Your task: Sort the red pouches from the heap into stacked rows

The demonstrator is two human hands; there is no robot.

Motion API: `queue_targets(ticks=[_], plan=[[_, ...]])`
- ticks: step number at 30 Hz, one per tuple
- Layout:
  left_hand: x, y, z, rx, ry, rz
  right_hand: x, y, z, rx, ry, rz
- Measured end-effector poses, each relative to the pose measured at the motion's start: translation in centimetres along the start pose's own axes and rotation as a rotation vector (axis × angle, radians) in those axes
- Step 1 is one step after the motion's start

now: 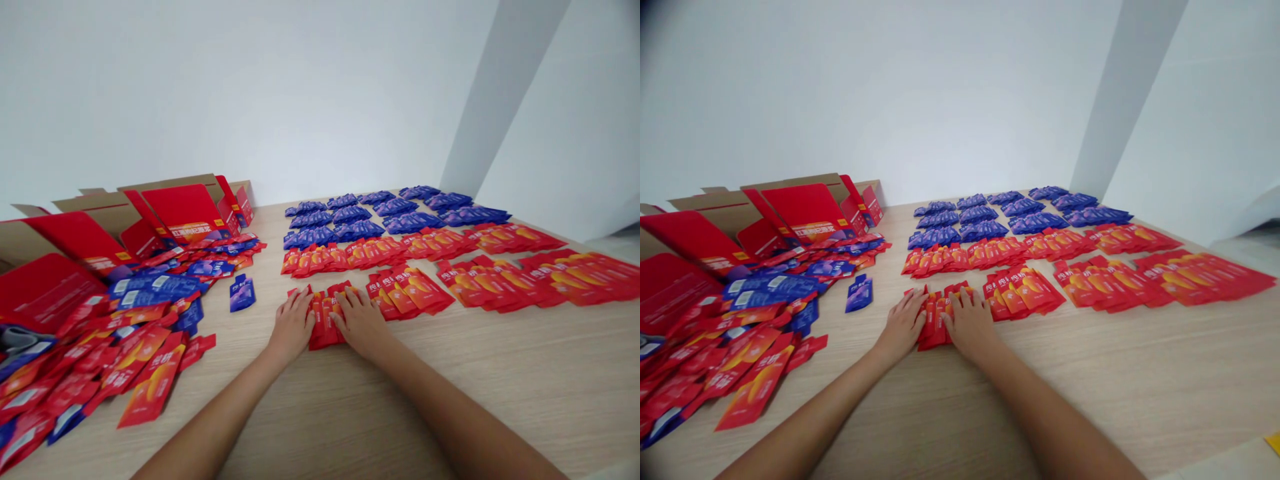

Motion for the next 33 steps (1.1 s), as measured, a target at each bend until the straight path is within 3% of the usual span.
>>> queue_targets(ticks=[9,14,17,22,33], plan=[[-0.1,-2.5,-1.3,-0.200,-0.032,-0.023,-0.1,-0.1,0.2,-0.013,0.050,-0.015],[-0.4,-2.4,-0.3,-0.102,-0.066,0.116,-0.1,-0.1,0.4,-0.011,0.052,-0.012],[-0.4,-2.1,0.3,-0.151,-0.095,0.181,-0.1,-0.1,0.4,-0.010,0.051,-0.008],[-0.2,-2.1,0.2,-0.215,-0.155,0.177,-0.2,-0.1,0.3,-0.018,0.063,-0.006],[-0.1,-0.6,-1.3,-0.074,-0.033,0.161,0.4,-0.1,0.1,0.018,0.021,-0.011]])
Point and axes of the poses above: each hand's wrist, its own y-axis away from the middle knuckle, its own z-axis out of the palm, x = y × z, the point moved 2 cm from there along -y, towards the middle knuckle, and after that the axes turned 12 degrees about -z, right-handed, at the moved point
